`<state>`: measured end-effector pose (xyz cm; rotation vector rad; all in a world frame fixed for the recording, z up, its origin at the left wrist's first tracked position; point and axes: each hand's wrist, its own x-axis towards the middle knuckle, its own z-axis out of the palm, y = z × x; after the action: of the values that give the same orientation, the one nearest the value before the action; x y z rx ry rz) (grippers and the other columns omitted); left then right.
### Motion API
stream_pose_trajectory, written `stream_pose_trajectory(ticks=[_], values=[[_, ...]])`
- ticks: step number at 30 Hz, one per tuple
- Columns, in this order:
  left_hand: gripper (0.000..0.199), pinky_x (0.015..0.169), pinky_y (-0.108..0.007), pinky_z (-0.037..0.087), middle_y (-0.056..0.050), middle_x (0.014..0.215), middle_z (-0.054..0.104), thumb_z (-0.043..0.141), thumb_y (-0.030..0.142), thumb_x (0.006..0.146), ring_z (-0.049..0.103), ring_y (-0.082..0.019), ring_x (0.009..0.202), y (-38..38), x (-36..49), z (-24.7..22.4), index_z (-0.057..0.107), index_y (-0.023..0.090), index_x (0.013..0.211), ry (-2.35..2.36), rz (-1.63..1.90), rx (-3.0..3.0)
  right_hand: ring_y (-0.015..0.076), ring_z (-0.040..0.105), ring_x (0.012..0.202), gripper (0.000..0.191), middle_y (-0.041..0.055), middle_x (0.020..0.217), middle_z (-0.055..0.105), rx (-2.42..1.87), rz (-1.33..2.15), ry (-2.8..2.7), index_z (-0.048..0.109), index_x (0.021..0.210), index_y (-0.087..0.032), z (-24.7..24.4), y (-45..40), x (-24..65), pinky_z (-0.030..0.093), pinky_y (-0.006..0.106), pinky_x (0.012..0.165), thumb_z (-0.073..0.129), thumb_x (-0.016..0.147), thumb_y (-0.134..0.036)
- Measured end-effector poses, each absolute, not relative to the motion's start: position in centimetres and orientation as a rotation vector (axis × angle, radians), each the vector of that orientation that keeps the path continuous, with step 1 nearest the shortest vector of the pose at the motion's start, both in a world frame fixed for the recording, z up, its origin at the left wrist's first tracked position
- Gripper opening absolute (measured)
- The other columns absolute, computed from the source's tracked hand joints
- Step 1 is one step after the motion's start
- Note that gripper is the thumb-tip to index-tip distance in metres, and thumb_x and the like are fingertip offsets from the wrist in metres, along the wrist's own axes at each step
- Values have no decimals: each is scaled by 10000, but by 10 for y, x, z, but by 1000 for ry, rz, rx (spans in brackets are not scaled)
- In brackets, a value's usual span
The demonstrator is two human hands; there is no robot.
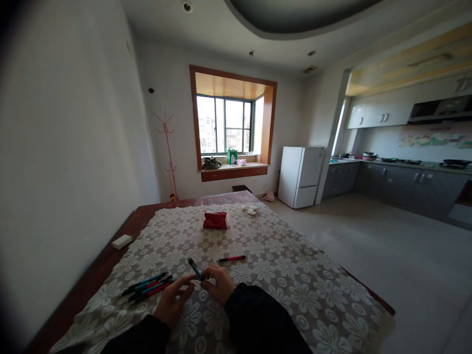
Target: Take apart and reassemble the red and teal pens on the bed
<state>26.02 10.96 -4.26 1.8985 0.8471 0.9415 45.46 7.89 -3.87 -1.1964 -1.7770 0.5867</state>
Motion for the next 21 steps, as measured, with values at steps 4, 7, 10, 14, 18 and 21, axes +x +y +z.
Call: stream_pose_trajectory(ticks=[4,7,10,14,18,21], values=[[357,672,-268,531,-56,1045,668,623,397,751,639,-178,862,105,264,-44,595,241,1071,870,982,2011,103,449,592,136,-37,660,497,-1141,880,-1584,652,866,-177,-42,81,449,356,216,570,622,736,-204],[300,670,-271,515,-42,963,671,621,396,750,632,-172,833,104,266,-49,578,236,1000,903,1016,2051,112,484,609,171,-28,680,547,-1079,1076,-1476,630,876,-174,-42,78,443,368,217,571,629,734,-269],[221,625,-263,492,-20,814,651,568,432,789,615,-158,740,105,267,-51,571,223,861,948,1094,2058,123,514,611,246,-6,703,587,-1064,1151,-1446,628,865,-176,-41,76,440,385,229,576,608,768,-401],[243,610,-261,466,-8,741,608,497,439,841,580,-143,678,105,268,-50,576,216,787,932,1195,2098,97,424,490,457,-27,545,494,-1152,1078,-1386,574,701,-159,-48,83,443,323,220,493,521,786,-605],[271,621,-263,462,-18,766,606,445,445,873,572,-144,687,101,270,-46,590,220,827,938,1233,2111,73,338,416,607,-44,423,376,-1208,1056,-1409,448,480,-171,-60,92,449,254,226,445,467,757,-711],[290,649,-263,465,-28,787,604,396,430,899,572,-149,719,98,270,-44,594,226,844,915,1236,2133,68,304,358,647,-55,356,307,-1245,1177,-1345,378,413,-194,-66,93,449,224,235,410,422,751,-745]])
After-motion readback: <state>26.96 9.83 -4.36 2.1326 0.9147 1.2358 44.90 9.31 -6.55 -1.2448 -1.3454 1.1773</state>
